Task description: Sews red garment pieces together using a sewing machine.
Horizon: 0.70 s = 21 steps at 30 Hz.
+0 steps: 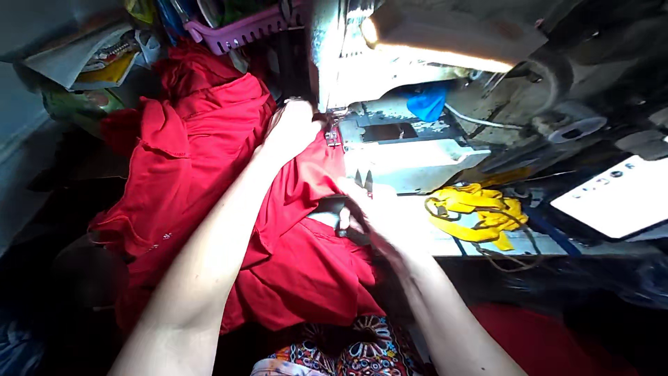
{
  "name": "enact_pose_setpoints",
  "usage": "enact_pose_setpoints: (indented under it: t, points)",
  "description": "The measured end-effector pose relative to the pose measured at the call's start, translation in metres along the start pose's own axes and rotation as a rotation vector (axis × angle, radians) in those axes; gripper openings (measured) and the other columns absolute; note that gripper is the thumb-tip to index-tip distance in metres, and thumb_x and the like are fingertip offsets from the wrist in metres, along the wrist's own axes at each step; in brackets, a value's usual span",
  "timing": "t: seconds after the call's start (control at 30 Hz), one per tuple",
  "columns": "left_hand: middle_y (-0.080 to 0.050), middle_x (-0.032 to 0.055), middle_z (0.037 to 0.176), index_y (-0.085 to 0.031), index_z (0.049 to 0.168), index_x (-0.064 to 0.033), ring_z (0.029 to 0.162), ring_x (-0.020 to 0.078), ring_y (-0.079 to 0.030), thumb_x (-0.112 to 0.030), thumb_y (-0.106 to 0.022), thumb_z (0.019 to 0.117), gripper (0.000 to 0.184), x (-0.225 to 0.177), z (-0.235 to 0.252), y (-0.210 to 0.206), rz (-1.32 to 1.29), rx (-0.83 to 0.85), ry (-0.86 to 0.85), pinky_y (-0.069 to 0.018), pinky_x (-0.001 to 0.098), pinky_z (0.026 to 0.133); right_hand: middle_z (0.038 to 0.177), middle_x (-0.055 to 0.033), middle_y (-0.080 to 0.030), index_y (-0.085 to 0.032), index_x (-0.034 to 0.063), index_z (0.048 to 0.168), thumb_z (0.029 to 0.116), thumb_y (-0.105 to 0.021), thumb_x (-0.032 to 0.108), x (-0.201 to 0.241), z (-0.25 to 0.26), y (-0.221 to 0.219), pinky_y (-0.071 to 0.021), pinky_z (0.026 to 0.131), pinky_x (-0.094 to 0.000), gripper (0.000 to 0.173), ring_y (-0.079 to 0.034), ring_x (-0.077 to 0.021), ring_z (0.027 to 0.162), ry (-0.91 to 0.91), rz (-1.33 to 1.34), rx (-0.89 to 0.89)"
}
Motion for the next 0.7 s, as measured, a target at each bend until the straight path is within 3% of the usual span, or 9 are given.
enact_pose_setpoints:
  t: [0.07,0.13,0.23,0.33,0.4,0.47,0.53,0.63,0.7]
  points:
    - [-0.069,0.0214,0.110,-0.072,0.107,0.0023,0.109,0.0363,-0.065,-0.022,-0.061,0.1010,0.028,-0.004,-0.029,0.021,0.041,-0.133,-0.108,-0.0478,0.0529,0.099,0.056,0.0036,-0.056,-0.067,0.0098,0.100,0.1076,-0.052,0.035,0.010,-0.007,0.009,-0.0456,0.039,-0.0224,0.030,-0.049,-0.0046,0.040,0.114,-0.182,-0.096]
    - [-0.067,0.0150,0.114,-0.069,0.116,-0.0046,0.095,0.0247,-0.065,-0.024,-0.066,0.0993,0.025,-0.011,-0.076,0.045,0.042,-0.218,-0.021,-0.0531,0.0423,0.085,0.072,0.0016,-0.065,-0.067,0.0087,0.125,0.1082,-0.051,0.029,0.017,-0.011,0.019,-0.0456,0.042,-0.0230,0.031,-0.050,-0.0053,0.046,0.264,-0.293,-0.188]
    - [-0.064,0.0183,0.114,-0.059,0.127,-0.0069,0.088,0.0334,-0.066,-0.022,-0.073,0.0953,0.038,-0.005,-0.146,0.045,0.075,-0.061,0.284,-0.0549,0.0545,0.073,0.092,0.0012,-0.066,-0.063,0.0134,0.128,0.1041,-0.059,0.028,0.029,-0.021,0.021,-0.0515,0.057,-0.0233,0.028,-0.059,-0.0039,0.066,0.444,-0.512,-0.229]
    - [-0.064,0.0175,0.102,-0.064,0.107,-0.0019,0.085,0.0323,-0.065,-0.006,-0.063,0.0965,0.011,0.015,-0.161,0.028,0.101,-0.082,0.291,-0.0535,0.0522,0.073,0.117,-0.0117,-0.063,-0.068,0.0099,0.118,0.0991,-0.067,0.030,0.033,-0.022,0.004,-0.0544,0.074,-0.0436,0.028,-0.065,-0.0213,0.093,0.537,-0.725,-0.125]
    - [-0.065,0.0213,0.101,-0.066,0.097,0.0026,0.090,0.0343,-0.065,0.001,-0.057,0.0949,0.009,0.022,-0.148,0.035,0.131,-0.320,0.211,-0.0530,0.0502,0.079,0.110,-0.0040,-0.063,-0.069,0.0095,0.117,0.0994,-0.065,0.025,0.031,-0.024,-0.006,-0.0531,0.071,-0.0311,0.024,-0.061,-0.0110,0.086,0.471,-0.576,-0.010]
    - [-0.064,0.0230,0.108,-0.067,0.098,0.0049,0.101,0.0347,-0.064,0.002,-0.052,0.0970,0.015,0.035,-0.134,0.030,0.133,-0.472,0.194,-0.0513,0.0476,0.089,0.071,0.0027,-0.058,-0.066,0.0095,0.111,0.1013,-0.059,0.016,0.024,-0.023,-0.018,-0.0441,0.046,-0.0188,0.014,-0.050,-0.0033,0.052,0.283,-0.097,0.108]
    - [-0.063,0.0225,0.117,-0.067,0.105,0.0047,0.114,0.0350,-0.061,0.004,-0.046,0.0995,0.021,0.051,-0.126,0.014,0.093,-0.448,0.207,-0.0494,0.0475,0.097,0.053,0.0034,-0.049,-0.066,0.0120,0.096,0.1047,-0.054,0.020,0.013,-0.023,-0.025,-0.0390,0.038,-0.0168,0.017,-0.043,-0.0016,0.040,0.073,0.286,0.186]
    - [-0.057,0.0209,0.137,-0.062,0.125,-0.0005,0.131,0.0355,-0.054,0.002,-0.046,0.0999,0.030,0.038,-0.123,0.018,0.088,-0.309,0.230,-0.0457,0.0497,0.106,0.052,0.0034,-0.046,-0.064,0.0121,0.087,0.1057,-0.056,0.031,0.007,-0.017,-0.017,-0.0338,0.035,-0.0150,0.028,-0.037,-0.0001,0.037,-0.110,0.374,0.162]
    - [-0.053,0.0198,0.146,-0.059,0.135,-0.0033,0.136,0.0340,-0.051,-0.001,-0.049,0.0987,0.038,0.013,-0.126,0.028,0.078,-0.291,0.155,-0.0443,0.0488,0.109,0.056,0.0031,-0.049,-0.064,0.0127,0.093,0.1044,-0.059,0.024,0.015,-0.014,-0.011,-0.0330,0.035,-0.0146,0.017,-0.037,-0.0003,0.038,-0.060,0.292,0.072]
Point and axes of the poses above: each hand's wrist, its own z-axis towards the middle knuckle, its own y-axis out of the back of the hand, x = y × z, the point moved 3 cm from there along z, towards the middle knuckle
